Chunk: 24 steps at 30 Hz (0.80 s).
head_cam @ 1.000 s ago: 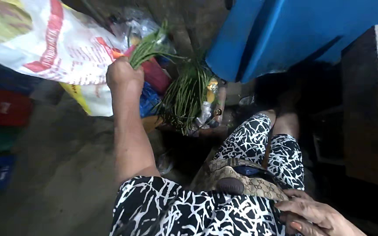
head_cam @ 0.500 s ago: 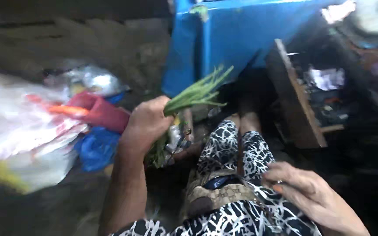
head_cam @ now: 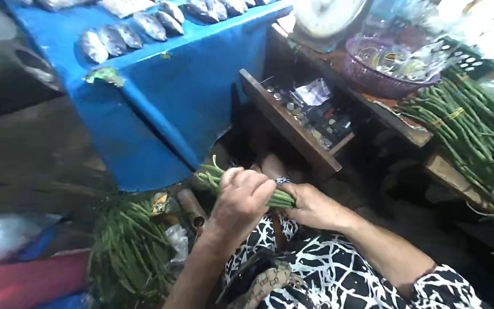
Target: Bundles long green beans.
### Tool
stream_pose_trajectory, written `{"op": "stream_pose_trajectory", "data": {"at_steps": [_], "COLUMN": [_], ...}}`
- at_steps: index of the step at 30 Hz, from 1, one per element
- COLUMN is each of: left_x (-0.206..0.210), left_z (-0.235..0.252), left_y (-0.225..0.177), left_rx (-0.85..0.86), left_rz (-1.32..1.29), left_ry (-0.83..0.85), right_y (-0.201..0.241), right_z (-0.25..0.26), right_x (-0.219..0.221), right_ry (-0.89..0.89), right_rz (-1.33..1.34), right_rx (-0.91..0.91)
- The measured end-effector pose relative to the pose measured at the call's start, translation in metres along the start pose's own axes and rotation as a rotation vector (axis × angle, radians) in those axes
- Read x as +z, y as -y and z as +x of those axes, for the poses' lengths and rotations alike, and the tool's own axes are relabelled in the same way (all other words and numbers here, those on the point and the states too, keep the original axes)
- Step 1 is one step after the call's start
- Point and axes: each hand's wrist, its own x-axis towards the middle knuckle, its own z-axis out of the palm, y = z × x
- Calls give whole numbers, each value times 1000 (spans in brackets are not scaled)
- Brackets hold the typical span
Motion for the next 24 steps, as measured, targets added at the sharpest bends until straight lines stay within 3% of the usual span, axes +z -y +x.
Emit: {"op": "stream_pose_trajectory", "data": {"at_steps": [5,6,9,11,14,17,21,24], "left_x": [6,6,10,18,34,44,52,49], "left_z": [-12,-12,-5,6,15,14,9,8], "left_y": [5,1,-11,-19,-21,-21,-22,-20], "left_rx": [-312,-395,-631,-711,-777,-867,-914,-926], "left_rz": [-126,-230,-680,-917,-1243,-1356,-1423,-1468], "left_ry": [-394,-386,-133,-68,-191,-290,-341,-352], "right_y": [-8,-10,-13,-17,-19,-23,-26,-26], "right_z": [2,4,10,15,16,16,13,6], "right_x": [-21,-21,-14,-3,20,34,34,22], "right_ry": [-342,-406,-505,-487,-448,-388,-223,-138], "right_rz": [-71,-70,-122,-241,-457,-585,-543,-342], "right_rx": [-5,-16,-31,-45,-105,-110,-63,-73]}}
